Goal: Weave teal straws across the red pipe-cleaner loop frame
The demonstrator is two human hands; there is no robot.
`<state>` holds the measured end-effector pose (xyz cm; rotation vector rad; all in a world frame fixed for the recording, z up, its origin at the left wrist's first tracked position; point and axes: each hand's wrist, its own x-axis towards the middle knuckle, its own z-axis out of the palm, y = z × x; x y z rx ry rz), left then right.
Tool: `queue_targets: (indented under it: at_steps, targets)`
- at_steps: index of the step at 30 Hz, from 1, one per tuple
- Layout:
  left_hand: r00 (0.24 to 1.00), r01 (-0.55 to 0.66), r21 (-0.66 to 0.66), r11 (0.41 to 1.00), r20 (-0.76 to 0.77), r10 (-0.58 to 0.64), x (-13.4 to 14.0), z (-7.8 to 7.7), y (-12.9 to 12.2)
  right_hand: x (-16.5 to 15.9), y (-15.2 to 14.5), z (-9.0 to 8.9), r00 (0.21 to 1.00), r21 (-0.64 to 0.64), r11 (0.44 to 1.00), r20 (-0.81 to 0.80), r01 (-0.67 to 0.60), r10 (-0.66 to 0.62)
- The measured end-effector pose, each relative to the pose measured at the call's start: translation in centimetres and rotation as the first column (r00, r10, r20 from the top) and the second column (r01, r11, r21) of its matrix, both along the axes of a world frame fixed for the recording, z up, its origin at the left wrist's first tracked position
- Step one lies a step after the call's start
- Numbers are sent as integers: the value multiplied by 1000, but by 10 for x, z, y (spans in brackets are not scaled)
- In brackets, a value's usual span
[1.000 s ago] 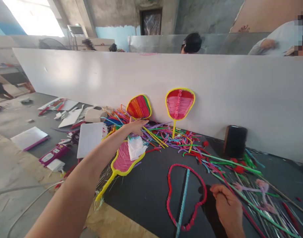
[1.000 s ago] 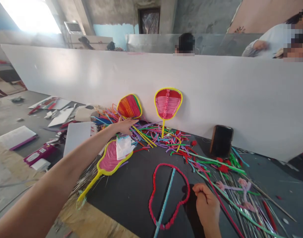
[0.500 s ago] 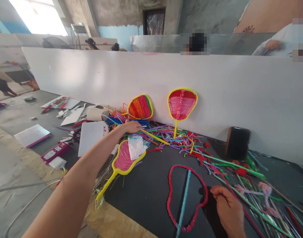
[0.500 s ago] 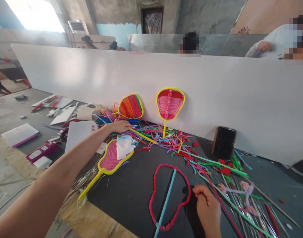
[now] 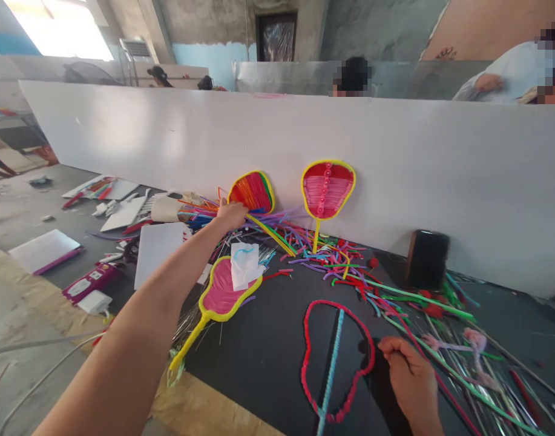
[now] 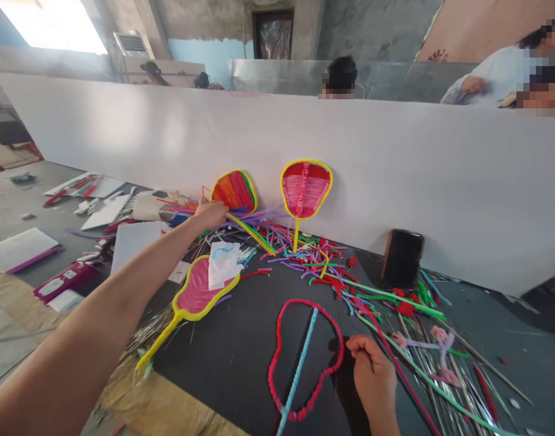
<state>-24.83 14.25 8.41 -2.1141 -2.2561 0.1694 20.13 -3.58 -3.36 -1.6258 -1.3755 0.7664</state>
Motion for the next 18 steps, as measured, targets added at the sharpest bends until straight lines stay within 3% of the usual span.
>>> queue_targets:
  at_steps: [3,6,11,18]
  targets:
    - [995,-86,74,994,57,82,-13,17,10,0,1,-2,1000,-14,1000,-16,13,-13]
    - [986,-97,78,992,143,85,-22,25,13,0,2,-1,999,-19,1000,-26,19,-19]
    - [955,-32,77,997,296,8,-27,22,18,-1,0,2,1000,-15,1000,-21,6,-6]
    - [917,-279,267,923,360,173,-47,17,39,3,1,-5,1000,5,1000,6,-22,22]
